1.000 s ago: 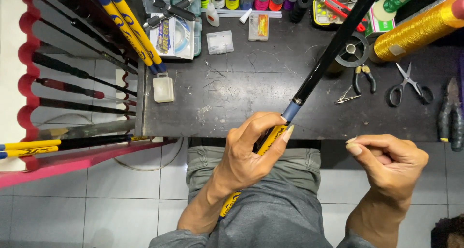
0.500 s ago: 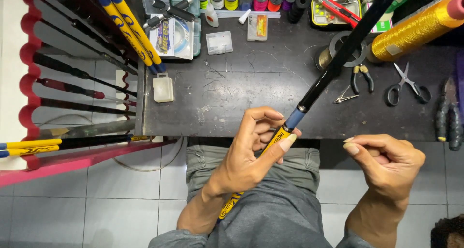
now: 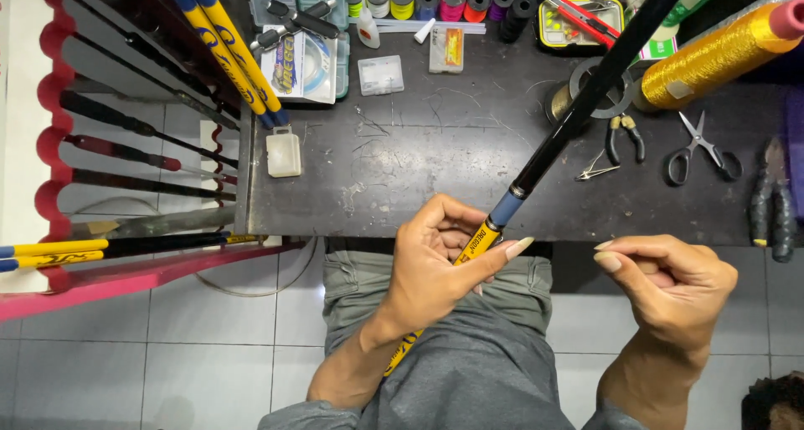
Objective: The person is repairing a fishing rod at a workbench. They use a small metal tool to adjust a component on the rod's handle, then use pliers to tighten it. They also handle a small white cylindrical object and a piece of fishing line.
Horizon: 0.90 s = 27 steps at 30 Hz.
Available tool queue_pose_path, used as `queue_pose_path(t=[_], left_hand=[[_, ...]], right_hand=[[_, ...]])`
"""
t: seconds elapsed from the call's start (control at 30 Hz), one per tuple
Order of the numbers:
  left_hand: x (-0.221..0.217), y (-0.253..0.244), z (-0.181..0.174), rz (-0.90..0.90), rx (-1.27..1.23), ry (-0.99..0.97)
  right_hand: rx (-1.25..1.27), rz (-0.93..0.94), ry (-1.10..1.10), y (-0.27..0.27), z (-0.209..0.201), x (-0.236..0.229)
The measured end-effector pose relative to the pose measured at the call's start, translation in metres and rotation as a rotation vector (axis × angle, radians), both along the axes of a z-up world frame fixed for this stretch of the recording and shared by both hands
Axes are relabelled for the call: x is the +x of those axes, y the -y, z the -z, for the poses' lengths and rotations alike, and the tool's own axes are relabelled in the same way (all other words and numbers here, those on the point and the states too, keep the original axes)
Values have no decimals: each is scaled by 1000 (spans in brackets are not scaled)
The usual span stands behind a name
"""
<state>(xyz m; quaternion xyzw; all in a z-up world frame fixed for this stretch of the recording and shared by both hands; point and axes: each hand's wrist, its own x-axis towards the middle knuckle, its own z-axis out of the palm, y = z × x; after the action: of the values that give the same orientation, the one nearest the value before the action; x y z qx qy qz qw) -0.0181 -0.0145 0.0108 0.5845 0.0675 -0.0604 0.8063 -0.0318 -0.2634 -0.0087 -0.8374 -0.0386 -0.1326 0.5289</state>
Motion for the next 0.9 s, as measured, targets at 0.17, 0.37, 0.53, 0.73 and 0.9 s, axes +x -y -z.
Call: queue_pose_path(t=[0.17, 0.37, 0.53, 0.73, 0.9], left_hand=[[2, -7, -5, 104, -23, 14], [-1, -7, -6, 123, -77, 2], [1, -6, 0, 28, -78, -24], [2, -12, -3, 113, -58, -24], [0, -12, 0, 185, -86, 94]], right_hand=[[24, 6, -20, -4, -1, 1], [-6, -20, -22, -4, 2, 6], [-12, 15, -29, 3, 8, 6], [22, 16, -16, 8, 13, 2], [16, 10, -22, 5, 11, 2]])
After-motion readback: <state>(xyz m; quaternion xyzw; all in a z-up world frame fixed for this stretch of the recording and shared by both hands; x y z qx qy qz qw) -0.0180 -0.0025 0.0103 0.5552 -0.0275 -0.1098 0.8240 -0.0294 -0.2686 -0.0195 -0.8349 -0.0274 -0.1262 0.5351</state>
